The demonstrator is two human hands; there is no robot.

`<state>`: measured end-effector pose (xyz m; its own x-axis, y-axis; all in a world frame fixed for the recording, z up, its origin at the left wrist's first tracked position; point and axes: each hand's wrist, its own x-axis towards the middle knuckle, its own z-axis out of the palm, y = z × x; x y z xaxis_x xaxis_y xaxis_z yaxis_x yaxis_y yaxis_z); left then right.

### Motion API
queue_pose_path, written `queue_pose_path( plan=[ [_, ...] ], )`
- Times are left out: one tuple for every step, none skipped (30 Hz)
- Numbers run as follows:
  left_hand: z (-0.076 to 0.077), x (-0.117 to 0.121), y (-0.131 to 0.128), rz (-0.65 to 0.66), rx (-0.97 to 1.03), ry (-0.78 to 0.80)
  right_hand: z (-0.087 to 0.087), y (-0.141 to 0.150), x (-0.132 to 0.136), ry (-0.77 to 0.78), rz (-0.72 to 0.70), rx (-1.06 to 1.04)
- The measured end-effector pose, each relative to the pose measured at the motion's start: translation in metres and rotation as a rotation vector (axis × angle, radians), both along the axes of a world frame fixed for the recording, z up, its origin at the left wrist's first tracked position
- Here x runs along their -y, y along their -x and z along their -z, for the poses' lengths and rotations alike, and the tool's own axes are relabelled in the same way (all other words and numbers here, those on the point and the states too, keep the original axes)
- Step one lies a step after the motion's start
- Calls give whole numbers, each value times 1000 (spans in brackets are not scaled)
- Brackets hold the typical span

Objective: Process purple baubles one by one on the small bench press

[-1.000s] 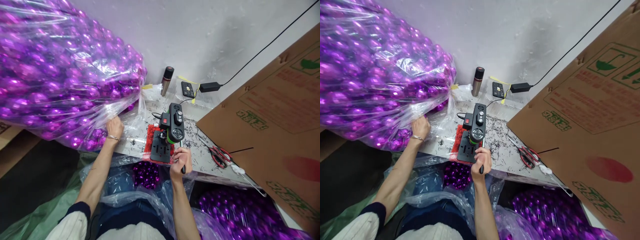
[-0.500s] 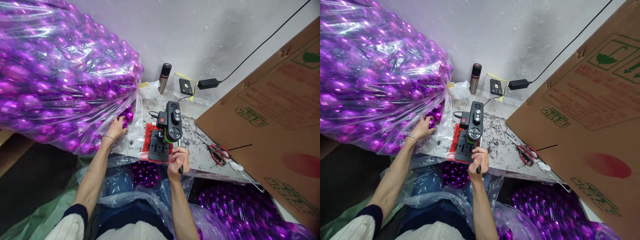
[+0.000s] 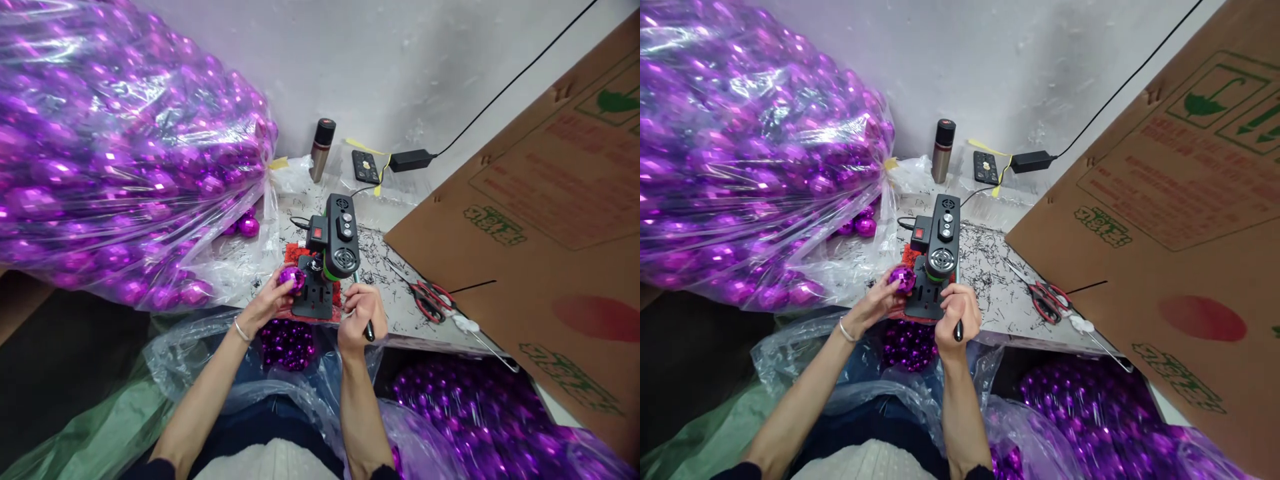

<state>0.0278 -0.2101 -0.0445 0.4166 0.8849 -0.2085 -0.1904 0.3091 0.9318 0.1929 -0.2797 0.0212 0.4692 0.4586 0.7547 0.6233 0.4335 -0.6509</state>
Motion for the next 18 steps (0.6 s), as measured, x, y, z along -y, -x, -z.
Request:
queue_pose_path(
  plan=[
    [4, 3, -3, -7, -25, 5, -4, 0, 0, 4, 2, 4],
    [8, 5, -6, -23, -58, -9, -7, 0, -1, 6, 5, 5],
    [12, 7, -9, -44, -97, -41, -9, 0, -1, 7, 7, 5],
    [15, 8, -12, -68, -144, -85, -11, 0, -1, 6, 8, 4],
    [18, 9, -15, -94, -201, -137, -13, 0, -2, 3, 8, 5],
    [21, 9, -17, -115, -269, -192, -14, 1, -2, -2, 7, 5],
    [23, 9, -20, -129, -346, -250, -14, 1, -2, -6, 4, 6],
    [25, 9, -22, -135, -425, -315, -14, 1, -2, -10, -2, 8],
    [26, 9, -24, -135, -498, -387, -14, 1, -2, -13, -10, 12],
    [26, 8, -25, -130, -557, -466, -13, 1, -2, -16, -18, 17],
    [27, 7, -27, -123, -599, -545, -12, 0, -2, -17, -27, 23],
    [27, 6, -28, -117, -628, -621, -11, 0, -1, -16, -35, 28],
    [26, 5, -29, -113, -649, -687, -10, 0, -1, -14, -43, 32],
    [26, 4, -31, -110, -665, -740, -9, -1, 0, -13, -49, 33],
    [26, 3, -32, -107, -678, -780, -8, -1, 1, -11, -54, 33],
    [27, 2, -33, -108, -692, -809, -7, -1, 1, -9, -59, 33],
    [27, 2, -35, -110, -704, -829, -6, -2, 2, -7, -64, 34],
    [28, 2, -37, -113, -718, -843, -5, -2, 2, -5, -66, 35]
  ],
)
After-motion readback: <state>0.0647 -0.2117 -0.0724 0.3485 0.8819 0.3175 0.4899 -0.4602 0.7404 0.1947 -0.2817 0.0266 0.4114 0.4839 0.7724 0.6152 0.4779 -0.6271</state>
